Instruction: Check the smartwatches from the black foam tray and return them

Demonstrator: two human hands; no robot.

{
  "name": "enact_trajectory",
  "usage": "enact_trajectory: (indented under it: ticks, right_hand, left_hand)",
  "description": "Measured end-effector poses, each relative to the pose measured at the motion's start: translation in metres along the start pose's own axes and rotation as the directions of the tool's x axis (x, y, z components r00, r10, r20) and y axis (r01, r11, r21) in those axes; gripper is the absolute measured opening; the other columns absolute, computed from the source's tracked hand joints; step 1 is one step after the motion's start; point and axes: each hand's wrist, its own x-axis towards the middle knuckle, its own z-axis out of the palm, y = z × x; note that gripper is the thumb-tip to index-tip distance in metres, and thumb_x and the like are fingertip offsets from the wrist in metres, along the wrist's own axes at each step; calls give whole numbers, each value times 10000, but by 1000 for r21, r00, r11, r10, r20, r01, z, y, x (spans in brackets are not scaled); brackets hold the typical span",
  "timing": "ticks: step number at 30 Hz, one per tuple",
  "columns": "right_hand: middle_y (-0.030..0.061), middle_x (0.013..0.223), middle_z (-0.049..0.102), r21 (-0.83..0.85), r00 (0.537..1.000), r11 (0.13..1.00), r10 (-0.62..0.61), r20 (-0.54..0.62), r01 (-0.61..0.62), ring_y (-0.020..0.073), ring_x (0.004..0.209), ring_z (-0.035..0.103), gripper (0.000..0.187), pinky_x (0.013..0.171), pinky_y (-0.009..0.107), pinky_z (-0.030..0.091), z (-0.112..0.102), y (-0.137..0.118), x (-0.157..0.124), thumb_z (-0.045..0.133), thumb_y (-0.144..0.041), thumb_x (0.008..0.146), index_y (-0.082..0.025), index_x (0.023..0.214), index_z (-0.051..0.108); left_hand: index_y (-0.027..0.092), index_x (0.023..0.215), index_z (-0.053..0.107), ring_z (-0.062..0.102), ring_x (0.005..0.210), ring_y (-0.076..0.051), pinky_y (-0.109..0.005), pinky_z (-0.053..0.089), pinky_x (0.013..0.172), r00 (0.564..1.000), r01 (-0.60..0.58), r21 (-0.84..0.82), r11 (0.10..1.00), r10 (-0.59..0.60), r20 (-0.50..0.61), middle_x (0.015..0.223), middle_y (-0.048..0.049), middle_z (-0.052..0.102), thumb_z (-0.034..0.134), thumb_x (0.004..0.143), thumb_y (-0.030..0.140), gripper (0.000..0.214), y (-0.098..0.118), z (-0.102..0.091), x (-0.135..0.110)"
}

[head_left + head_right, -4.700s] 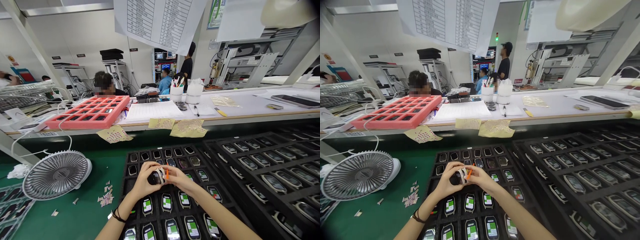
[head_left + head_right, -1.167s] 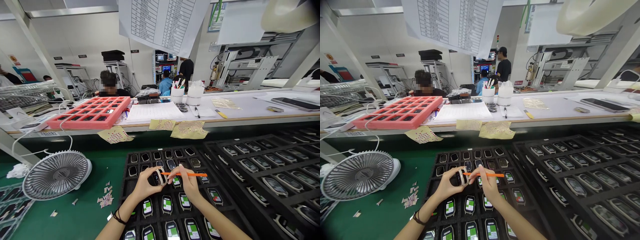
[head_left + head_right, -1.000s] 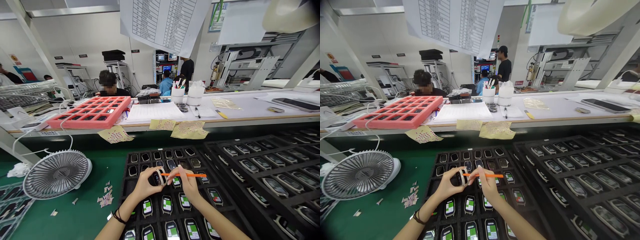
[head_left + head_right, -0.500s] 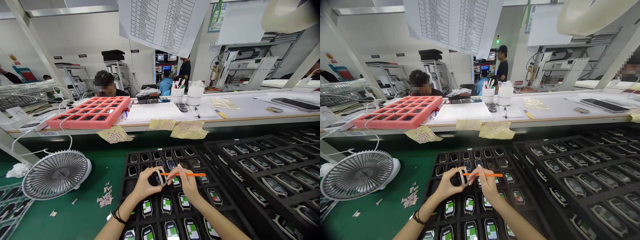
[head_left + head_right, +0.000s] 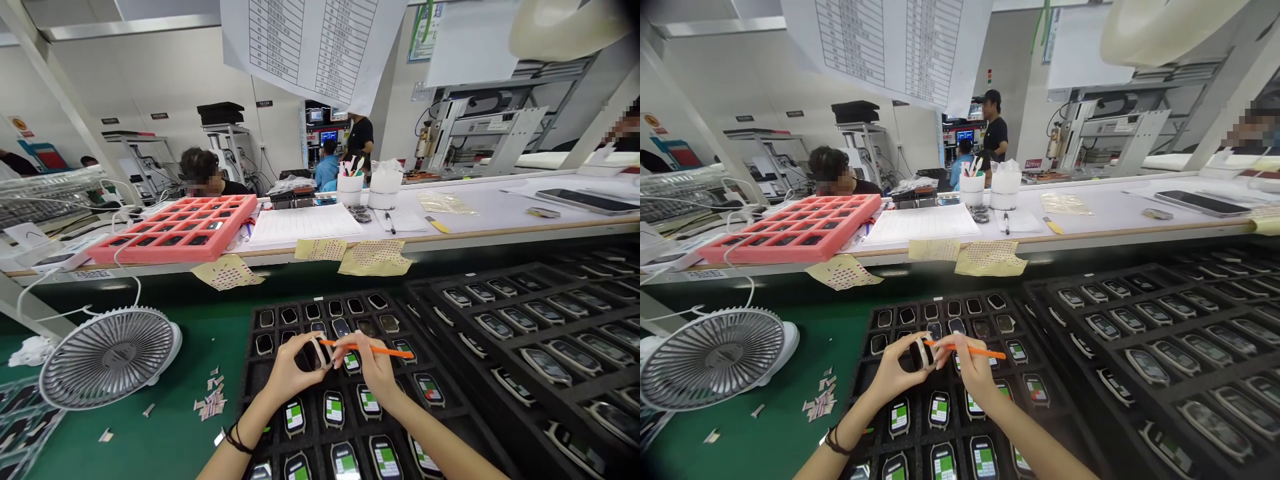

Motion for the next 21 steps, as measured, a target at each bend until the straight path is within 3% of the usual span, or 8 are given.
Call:
enact_trajectory:
  ticks: [3,6,9,12,14,18,21]
  right_hand:
    - [41,684,693,-43,997,997,54,-60,-57,195,673,658,402,700,340,513,-3,-1,3,324,-418,960,-205,891,658]
    - [55,808,680,-119,985,978,174,-9,-174,217,823,634,299,763,331,472,-1,5,6,460,-405,912,-200,747,601]
    - [10,752,611,-75,949,952,302,94,-295,174,703,579,281,656,282,440,3,17,5,597,-386,828,-209,662,454]
    - [-50,613,459,-6,931,939,342,127,-344,111,540,423,381,540,236,354,6,28,4,644,-392,779,-218,616,346]
    - [-69,569,376,47,927,929,361,104,-367,101,516,347,420,519,229,309,7,31,4,655,-413,760,-220,599,319]
    - [-54,577,396,179,906,891,423,12,-418,120,563,371,476,557,241,332,5,28,9,695,-460,703,-221,578,302]
    - [-49,592,401,239,884,867,463,-59,-438,127,581,395,505,601,259,368,2,27,12,729,-459,665,-220,575,294]
  left_hand:
    - [200,1097,613,628,960,-256,-399,483,869,1000,-15,24,1000,15,-2,1068,-77,686,706,642,184,464,-1,-1,2]
    - [193,1079,611,612,965,-250,-398,478,871,999,-32,29,999,33,-20,1045,-79,675,704,647,169,442,-2,-2,3]
    - [192,1070,610,582,1001,-246,-393,471,884,999,-52,22,998,52,-11,1046,-84,641,700,654,158,427,-3,-3,4]
    - [200,1092,608,562,1030,-245,-397,460,907,998,-50,17,999,50,25,1063,-88,607,698,667,166,436,-2,-2,4]
    - [211,1124,596,559,1041,-242,-397,457,917,998,-37,-4,999,37,47,1086,-88,592,691,683,176,453,-1,-1,4]
    - [213,1132,578,556,1061,-239,-387,453,923,1000,19,-25,1000,-19,-4,1114,-82,591,681,700,181,445,-4,-1,6]
    - [214,1130,561,600,968,-225,-340,504,800,987,151,-47,987,-153,-48,1080,-69,622,649,727,194,413,-11,-1,7]
